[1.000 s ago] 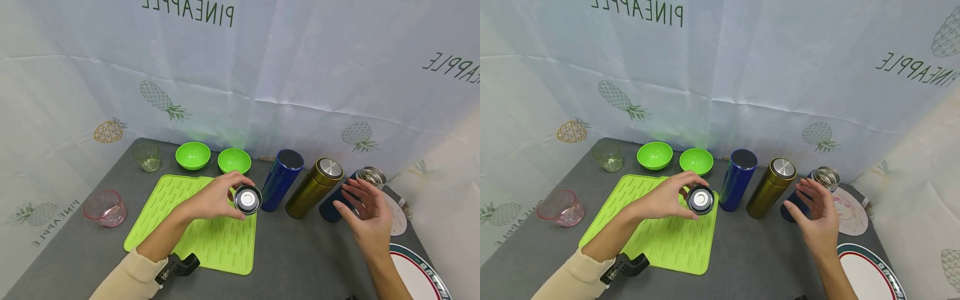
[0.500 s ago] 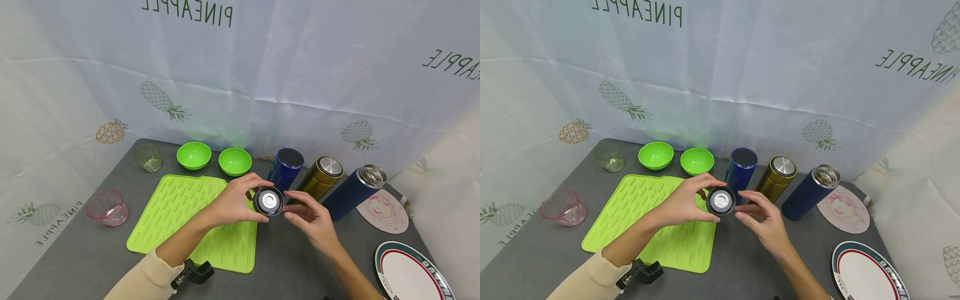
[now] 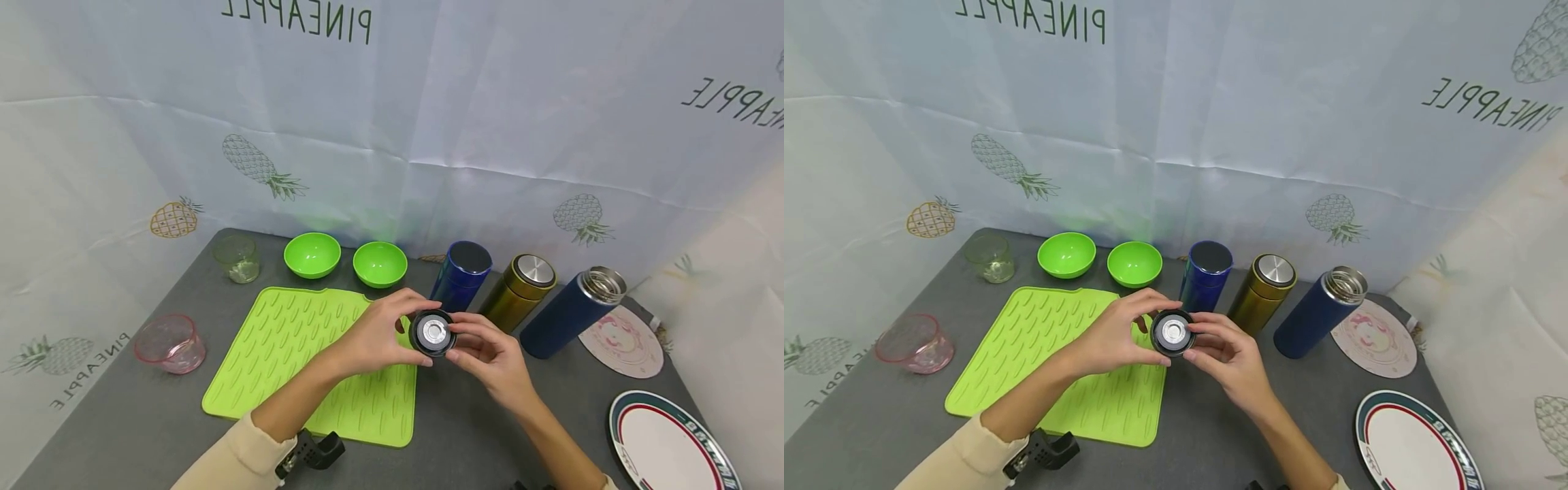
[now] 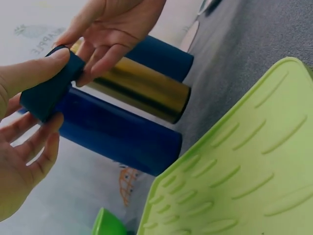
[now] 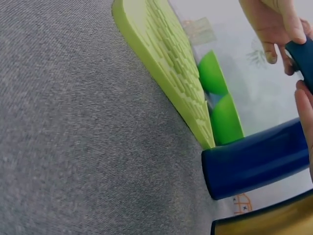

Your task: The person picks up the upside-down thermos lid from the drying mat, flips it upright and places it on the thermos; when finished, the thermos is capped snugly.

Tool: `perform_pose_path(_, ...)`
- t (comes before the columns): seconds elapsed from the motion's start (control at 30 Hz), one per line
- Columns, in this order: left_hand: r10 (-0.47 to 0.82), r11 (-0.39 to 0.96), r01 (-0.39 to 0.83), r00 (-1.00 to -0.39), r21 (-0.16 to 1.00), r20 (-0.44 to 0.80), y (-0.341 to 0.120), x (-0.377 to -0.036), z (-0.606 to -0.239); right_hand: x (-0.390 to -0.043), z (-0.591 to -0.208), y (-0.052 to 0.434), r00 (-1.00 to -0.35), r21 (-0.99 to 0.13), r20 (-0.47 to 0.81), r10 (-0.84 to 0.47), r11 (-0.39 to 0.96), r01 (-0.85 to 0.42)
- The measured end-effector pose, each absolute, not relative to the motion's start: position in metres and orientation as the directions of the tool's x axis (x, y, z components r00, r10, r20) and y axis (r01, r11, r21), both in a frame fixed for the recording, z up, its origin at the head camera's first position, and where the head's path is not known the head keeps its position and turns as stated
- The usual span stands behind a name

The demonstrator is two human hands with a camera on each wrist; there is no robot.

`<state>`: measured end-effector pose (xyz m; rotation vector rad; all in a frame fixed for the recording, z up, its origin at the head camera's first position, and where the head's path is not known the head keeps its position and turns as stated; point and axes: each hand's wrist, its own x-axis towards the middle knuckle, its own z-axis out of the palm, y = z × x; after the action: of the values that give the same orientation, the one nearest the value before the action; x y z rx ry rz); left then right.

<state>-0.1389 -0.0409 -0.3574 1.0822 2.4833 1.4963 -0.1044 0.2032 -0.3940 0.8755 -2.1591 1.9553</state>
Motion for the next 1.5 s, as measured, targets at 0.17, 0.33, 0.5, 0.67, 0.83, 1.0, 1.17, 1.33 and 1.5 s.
perform_pose_path(0.17,0.597,0.236,0.506,-0.749,0.83,0.287,-0.044,-0.141,-0.357,-0.105,-0.391,0.205,-0.823,-0.869,0.475,-0.311,-0.019,-0.494)
perform_pose_path(0.33,0.591,0.199,0.445,-0.765,0.873,0.255,-0.046,-0.142,-0.356,-0.103,-0.389,0.207,-0.825,-0.864,0.48,-0.299,0.0,-0.503)
perform_pose_path(0.5,0.576,0.198,0.394,-0.788,0.898,0.218,-0.046,-0.142,-0.356,-0.101,-0.387,0.207,-0.829,-0.861,0.474,-0.297,0.041,-0.506)
perform_pose_path(0.67,0.565,0.211,0.373,-0.801,0.903,0.199,-0.046,-0.142,-0.353,-0.103,-0.388,0.206,-0.813,-0.847,0.497,-0.304,0.034,-0.531)
perform_pose_path(0.83,0.551,0.214,0.368,-0.811,0.905,0.199,-0.046,-0.142,-0.35,-0.103,-0.387,0.206,-0.821,-0.851,0.491,-0.29,0.042,-0.523)
perform_pose_path(1.0,0.514,0.198,0.457,-0.802,0.867,0.305,-0.045,-0.14,-0.349,-0.103,-0.384,0.207,-0.844,-0.873,0.469,-0.259,0.009,-0.487)
perform_pose_path(1.17,0.449,0.298,0.638,-0.75,0.71,0.485,-0.042,-0.137,-0.351,-0.105,-0.382,0.206,-0.851,-0.887,0.454,-0.264,-0.047,-0.459)
perform_pose_path(1.33,0.416,0.363,0.729,-0.684,0.581,0.599,-0.041,-0.136,-0.352,-0.106,-0.384,0.204,-0.846,-0.904,0.426,-0.321,-0.107,-0.415)
perform_pose_path(1.5,0.432,0.385,0.782,-0.622,0.49,0.653,-0.041,-0.137,-0.354,-0.107,-0.385,0.206,-0.848,-0.93,0.366,-0.382,-0.13,-0.343)
